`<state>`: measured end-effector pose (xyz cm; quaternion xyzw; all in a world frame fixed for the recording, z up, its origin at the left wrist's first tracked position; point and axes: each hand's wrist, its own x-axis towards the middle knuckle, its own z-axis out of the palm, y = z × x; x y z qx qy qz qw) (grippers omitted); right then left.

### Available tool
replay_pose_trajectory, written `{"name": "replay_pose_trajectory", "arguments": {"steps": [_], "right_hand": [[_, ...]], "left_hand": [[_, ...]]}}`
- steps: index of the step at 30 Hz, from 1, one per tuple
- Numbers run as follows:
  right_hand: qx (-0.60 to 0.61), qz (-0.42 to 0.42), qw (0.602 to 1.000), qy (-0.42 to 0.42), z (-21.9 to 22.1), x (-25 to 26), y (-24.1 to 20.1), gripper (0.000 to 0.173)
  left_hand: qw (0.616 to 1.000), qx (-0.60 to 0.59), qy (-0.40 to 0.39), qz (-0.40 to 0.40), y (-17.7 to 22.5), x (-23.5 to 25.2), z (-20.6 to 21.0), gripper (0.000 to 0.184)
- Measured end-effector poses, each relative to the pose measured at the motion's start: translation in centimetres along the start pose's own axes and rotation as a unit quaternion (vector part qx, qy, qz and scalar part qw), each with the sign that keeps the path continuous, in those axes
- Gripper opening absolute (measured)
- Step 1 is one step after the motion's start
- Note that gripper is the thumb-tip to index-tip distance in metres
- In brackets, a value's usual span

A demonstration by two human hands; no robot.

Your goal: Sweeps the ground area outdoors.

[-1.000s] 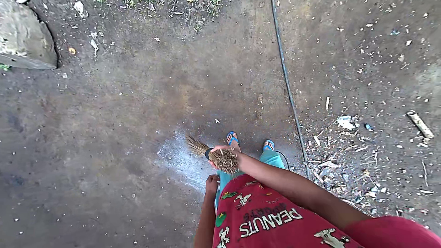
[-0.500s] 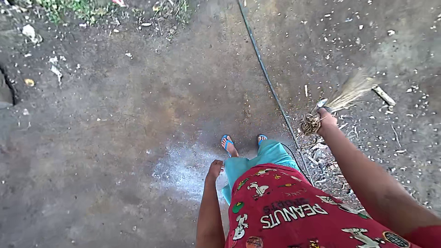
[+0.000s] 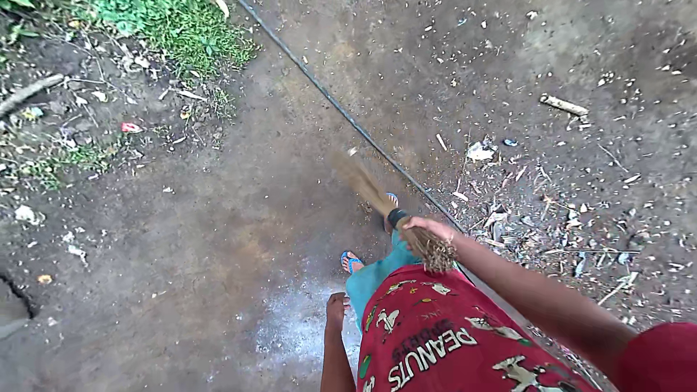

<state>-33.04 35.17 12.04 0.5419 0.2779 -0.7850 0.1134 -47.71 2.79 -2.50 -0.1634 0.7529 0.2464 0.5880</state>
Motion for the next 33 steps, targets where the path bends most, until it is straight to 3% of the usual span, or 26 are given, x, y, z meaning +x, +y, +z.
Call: {"name": "replay_pose_trajectory", "arguments": {"steps": [5,8,11,13,15,19,22,26,28,31,33], "right_hand": [[-0.032,0.077,0.982,-0.169,-0.6,5.6,-4.7,0.026],[0.059,0.066,0.98,-0.18,-5.9,7.8,-7.2,0.026],[0.131,0.008,0.991,-0.006,-13.4,8.6,-8.1,0.027],[0.177,-0.033,0.966,0.186,-18.0,9.1,-7.2,0.044],[0.154,-0.053,0.932,0.323,-21.3,8.5,-7.3,0.052],[0.066,-0.027,0.897,0.436,-25.3,7.7,-7.2,0.063],[0.13,-0.055,0.878,0.457,-25.9,5.5,-7.6,0.056],[0.212,-0.089,0.889,0.395,-23.1,0.8,-9.0,0.034],[0.274,-0.087,0.905,0.314,-20.2,-1.6,-10.6,0.026],[0.392,-0.111,0.913,0.012,-16.7,-2.8,-11.3,0.037],[0.423,-0.153,0.866,-0.218,-14.6,-0.5,-11.0,0.04]], "left_hand": [[0.997,-0.043,0.051,0.028,6.5,-4.3,5.5,0.041],[0.995,0.012,0.02,0.096,10.2,-5.3,8.4,0.037],[0.981,0.124,-0.012,0.151,15.1,-5.5,9.8,0.034],[0.974,0.158,-0.013,0.161,18.5,-5.4,10.4,0.035],[0.973,0.175,-0.01,0.148,21.9,-5.2,10.9,0.037],[0.958,0.235,-0.016,0.161,27.2,-4.3,11.0,0.037],[0.946,0.27,-0.019,0.179,30.7,-3.5,10.6,0.036],[0.937,0.298,-0.015,0.181,34.6,-2.8,10.6,0.036],[0.936,0.299,-0.016,0.184,36.5,-2.6,10.7,0.036],[0.925,0.318,-0.033,0.204,38.9,-2.2,10.0,0.037],[0.918,0.325,-0.041,0.223,40.2,-1.9,8.7,0.038]]}}
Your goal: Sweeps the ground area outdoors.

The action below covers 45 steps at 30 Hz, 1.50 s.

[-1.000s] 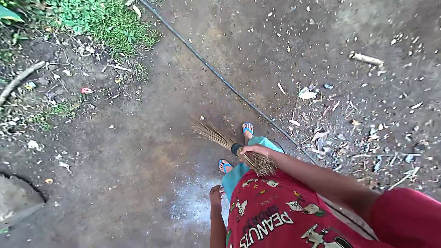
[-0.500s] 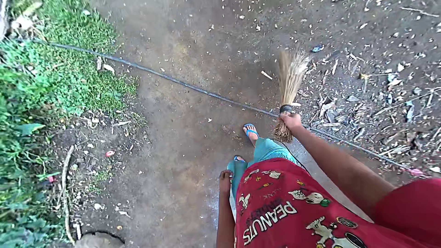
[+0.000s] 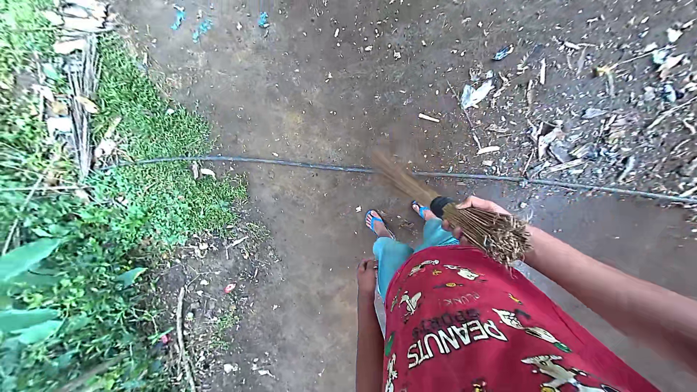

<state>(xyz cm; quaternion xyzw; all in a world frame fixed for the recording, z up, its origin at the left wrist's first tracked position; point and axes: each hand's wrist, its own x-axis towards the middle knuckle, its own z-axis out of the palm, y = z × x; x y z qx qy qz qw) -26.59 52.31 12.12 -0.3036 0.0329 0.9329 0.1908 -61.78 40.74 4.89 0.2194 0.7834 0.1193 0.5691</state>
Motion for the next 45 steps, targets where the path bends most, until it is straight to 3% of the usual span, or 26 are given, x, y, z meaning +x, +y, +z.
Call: {"name": "replay_pose_trajectory", "arguments": {"steps": [2,5,8,10,13,15,17,19,21,24,26,27,28,30,32,33,35,39,43,45], "right_hand": [[0.038,0.029,0.994,-0.101,0.3,4.1,1.9,0.036],[0.005,0.002,0.994,-0.114,3.6,11.4,4.6,0.038],[-0.054,0.024,0.995,0.078,7.8,18.0,5.1,0.033],[-0.105,-0.014,0.972,0.209,8.9,20.7,4.4,0.023],[-0.093,-0.124,0.948,0.279,5.0,22.9,4.2,0.04],[-0.082,-0.095,0.93,0.346,8.1,21.6,4.2,0.034],[-0.145,-0.072,0.901,0.402,12.3,20.0,6.1,0.033],[-0.221,-0.07,0.89,0.392,13.5,19.6,8.8,0.031],[-0.22,-0.053,0.898,0.377,14.1,18.9,9.0,0.033],[-0.133,-0.064,0.95,0.276,13.4,16.8,5.8,0.021],[-0.142,-0.139,0.972,0.129,10.2,16.2,4.6,0.034],[-0.172,-0.158,0.964,0.129,9.5,16.0,4.0,0.04],[-0.161,-0.153,0.963,0.153,9.3,15.9,3.5,0.042],[-0.147,-0.1,0.941,0.289,7.4,16.7,3.0,0.03],[-0.167,-0.096,0.865,0.462,6.0,18.0,3.2,0.041],[-0.169,-0.116,0.84,0.503,6.4,18.5,3.5,0.046],[-0.14,-0.169,0.815,0.536,7.8,19.3,3.9,0.041],[-0.109,-0.225,0.814,0.524,10.3,19.9,4.3,0.032],[-0.091,-0.21,0.83,0.509,11.6,19.7,4.0,0.031],[-0.062,-0.207,0.839,0.499,12.7,20.0,4.0,0.03]], "left_hand": [[1.0,-0.017,0.005,0.013,-0.9,0.7,-1.5,0.038],[1.0,-0.029,0.005,0.01,-3.0,1.5,-4.2,0.036],[0.999,-0.001,-0.018,-0.039,-5.5,1.7,-7.8,0.037],[0.997,0.008,-0.028,-0.078,-6.9,2.5,-10.7,0.038],[0.991,-0.007,0.014,-0.13,-8.0,4.0,-15.5,0.04],[0.988,-0.026,0.053,-0.142,-8.3,4.3,-18.3,0.041],[0.987,-0.037,0.069,-0.137,-8.0,5.1,-20.2,0.042],[0.989,-0.02,0.067,-0.134,-7.5,6.0,-21.4,0.043],[0.99,0.005,0.047,-0.134,-6.4,7.3,-21.6,0.044],[0.993,0.025,0.008,-0.116,-3.9,9.0,-20.6,0.045],[0.997,0.028,-0.019,-0.074,-1.7,9.9,-19.5,0.044],[0.998,0.029,-0.032,-0.049,-0.6,10.2,-18.9,0.044],[0.998,0.028,-0.045,-0.025,0.4,10.4,-18.4,0.043],[0.998,0.028,-0.061,0.012,2.2,10.6,-17.5,0.041],[0.997,0.019,-0.062,0.035,3.3,10.8,-17.0,0.04],[0.997,0.012,-0.058,0.04,3.4,10.9,-17.0,0.04],[0.998,0.002,-0.048,0.029,3.0,11.0,-17.0,0.039],[0.998,0.022,-0.055,-0.031,0.0,10.8,-17.9,0.04],[0.995,0.015,-0.051,-0.082,-9.3,15.8,-20.4,0.045],[0.995,-0.01,-0.038,-0.089,-11.5,16.9,-21.7,0.045]]}}
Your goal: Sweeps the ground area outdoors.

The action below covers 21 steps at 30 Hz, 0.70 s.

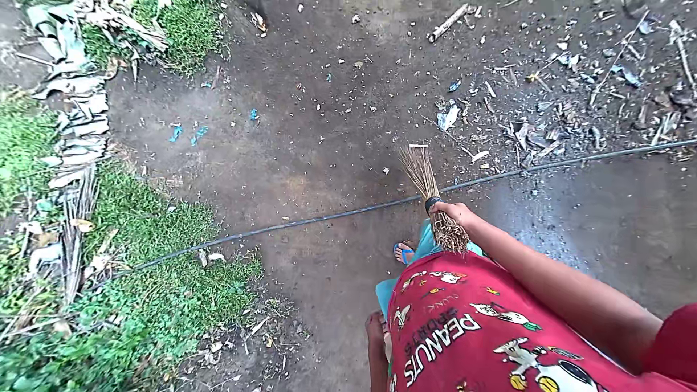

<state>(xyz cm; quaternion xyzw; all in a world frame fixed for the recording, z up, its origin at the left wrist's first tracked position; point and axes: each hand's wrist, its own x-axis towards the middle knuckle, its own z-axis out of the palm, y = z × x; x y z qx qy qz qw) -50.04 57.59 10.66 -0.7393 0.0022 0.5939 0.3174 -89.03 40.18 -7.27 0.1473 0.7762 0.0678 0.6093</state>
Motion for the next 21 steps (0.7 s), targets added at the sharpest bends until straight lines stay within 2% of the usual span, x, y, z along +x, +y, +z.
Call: {"name": "replay_pose_trajectory", "arguments": {"steps": [3,6,10,12,14,15,17,18,19,21], "right_hand": [[0.045,0.013,0.999,-0.013,2.1,-1.1,-0.1,0.027],[0.053,0.002,0.998,-0.033,4.5,-0.8,-0.3,0.022],[0.032,-0.088,0.991,-0.099,6.8,3.5,-0.5,0.018],[0.035,-0.036,0.995,-0.089,9.4,1.2,-3.0,0.017],[0.017,0.012,0.999,-0.049,12.7,-0.7,-5.4,0.016],[0.011,0.015,0.999,-0.041,14.1,-0.7,-6.1,0.016],[-0.003,0.009,0.999,-0.039,16.4,0.6,-6.9,0.017],[-0.016,0.012,0.999,-0.042,17.6,1.3,-7.5,0.018],[-0.027,0.016,0.999,-0.044,18.8,1.7,-8.2,0.019],[-0.047,0.022,0.997,-0.05,21.7,2.5,-9.8,0.018]], "left_hand": [[0.998,-0.054,0.034,-0.021,2.6,-3.2,-0.8,0.043],[0.991,-0.119,0.062,-0.025,3.2,-3.7,-0.9,0.042],[0.985,-0.156,0.065,0.011,4.6,-3.2,0.7,0.039],[0.977,-0.201,0.05,0.056,5.8,-3.7,1.4,0.034],[0.967,-0.248,0.048,0.045,7.5,-3.7,1.9,0.03],[0.964,-0.259,0.046,0.038,8.0,-3.0,2.0,0.03],[0.958,-0.246,-0.003,0.151,4.1,2.4,1.8,0.032],[0.958,-0.237,-0.013,0.162,3.5,4.2,1.4,0.033],[0.963,-0.233,-0.004,0.133,4.8,4.1,0.7,0.031],[0.971,-0.229,0.024,0.056,10.6,1.0,-1.4,0.029]]}}
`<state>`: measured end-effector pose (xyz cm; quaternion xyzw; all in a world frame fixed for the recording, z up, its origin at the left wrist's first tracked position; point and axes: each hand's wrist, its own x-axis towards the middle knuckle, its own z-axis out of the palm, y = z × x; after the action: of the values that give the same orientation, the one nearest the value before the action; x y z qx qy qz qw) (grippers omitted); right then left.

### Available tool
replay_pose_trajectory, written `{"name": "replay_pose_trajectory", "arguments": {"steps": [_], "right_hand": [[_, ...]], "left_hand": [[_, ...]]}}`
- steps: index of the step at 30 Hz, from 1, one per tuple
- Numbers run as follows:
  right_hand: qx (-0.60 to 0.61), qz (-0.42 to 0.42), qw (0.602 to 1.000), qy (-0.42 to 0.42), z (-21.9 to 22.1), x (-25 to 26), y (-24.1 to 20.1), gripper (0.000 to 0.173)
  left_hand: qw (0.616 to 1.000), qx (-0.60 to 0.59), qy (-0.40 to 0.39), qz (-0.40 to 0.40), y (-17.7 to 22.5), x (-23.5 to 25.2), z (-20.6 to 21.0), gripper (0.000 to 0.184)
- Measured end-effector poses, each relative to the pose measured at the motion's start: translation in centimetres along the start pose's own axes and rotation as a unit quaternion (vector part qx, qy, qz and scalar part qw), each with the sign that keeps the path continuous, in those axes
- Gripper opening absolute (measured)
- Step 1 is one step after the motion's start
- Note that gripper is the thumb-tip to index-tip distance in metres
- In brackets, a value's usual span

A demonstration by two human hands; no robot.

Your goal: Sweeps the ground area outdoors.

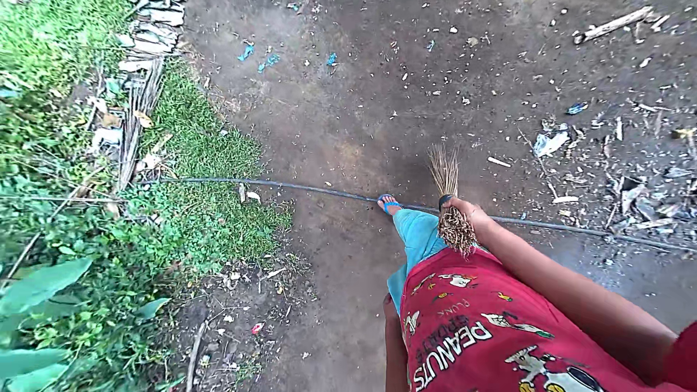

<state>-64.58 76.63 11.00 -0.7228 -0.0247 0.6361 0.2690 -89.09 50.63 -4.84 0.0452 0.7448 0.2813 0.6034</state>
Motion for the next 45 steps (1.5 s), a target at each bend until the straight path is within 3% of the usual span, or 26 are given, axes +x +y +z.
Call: {"name": "replay_pose_trajectory", "arguments": {"steps": [4,6,8,11,14,18,20,22,25,26,28,31,33,36,40,42,45], "right_hand": [[-0.057,0.013,0.997,-0.044,6.5,0.4,-3.3,0.022],[-0.109,0.014,0.988,-0.106,10.5,0.1,-4.7,0.027],[-0.159,0.011,0.969,-0.187,15.0,0.2,-5.4,0.031],[-0.183,0.026,0.947,-0.263,22.7,1.4,-5.4,0.032],[-0.153,0.081,0.929,-0.326,30.4,2.7,-5.9,0.037],[-0.205,0.061,0.93,-0.299,36.5,6.2,-3.0,0.046],[-0.227,0.056,0.939,-0.251,36.7,7.3,-2.2,0.054],[-0.179,0.072,0.959,-0.207,33.9,7.2,-2.5,0.048],[-0.105,0.031,0.974,-0.197,25.3,8.5,-1.2,0.031],[-0.066,0.039,0.979,-0.19,22.2,7.9,-0.8,0.025],[-0.011,0.101,0.985,-0.141,16.5,6.1,-1.0,0.028],[-0.052,0.133,0.987,0.08,11.2,3.1,-1.1,0.034],[-0.099,0.103,0.962,0.234,11.1,1.6,-1.2,0.049],[-0.193,0.064,0.922,0.328,13.1,0.6,-0.4,0.058],[-0.146,0.02,0.945,0.292,16.9,-1.6,0.9,0.048],[-0.11,-0.019,0.971,0.214,19.6,-2.6,1.6,0.041],[-0.084,-0.044,0.995,0.03,24.6,-3.0,1.8,0.036]], "left_hand": [[0.998,0.064,0.021,-0.018,7.7,0.1,-1.8,0.036],[0.99,0.133,0.044,-0.014,13.7,-0.1,-1.8,0.035],[0.983,0.162,0.086,-0.008,17.3,0.4,-2.9,0.036],[0.988,0.09,0.129,-0.006,20.6,0.9,-3.8,0.039],[0.987,0.097,0.126,0.027,22.1,1.9,-5.4,0.036],[0.988,0.135,0.068,0.041,22.8,3.4,-8.4,0.031],[0.981,0.181,0.057,0.052,24.1,5.1,-11.0,0.029],[0.967,0.251,0.033,0.027,26.8,6.8,-14.0,0.033],[0.952,0.307,0.001,-0.01,30.0,9.7,-17.5,0.039],[0.947,0.321,-0.007,-0.021,30.6,10.7,-18.7,0.04],[0.939,0.341,-0.021,-0.041,31.6,12.5,-20.6,0.041],[0.934,0.349,-0.055,-0.053,32.4,13.9,-22.0,0.042],[0.935,0.348,-0.06,-0.03,32.5,14.3,-22.0,0.04],[0.937,0.342,-0.066,0.013,32.3,14.3,-21.6,0.038],[0.927,0.365,-0.08,0.034,32.4,13.3,-20.4,0.034],[0.908,0.407,-0.092,0.042,32.2,13.7,-20.3,0.035],[0.892,0.44,-0.102,0.036,32.8,13.7,-20.2,0.038]]}}
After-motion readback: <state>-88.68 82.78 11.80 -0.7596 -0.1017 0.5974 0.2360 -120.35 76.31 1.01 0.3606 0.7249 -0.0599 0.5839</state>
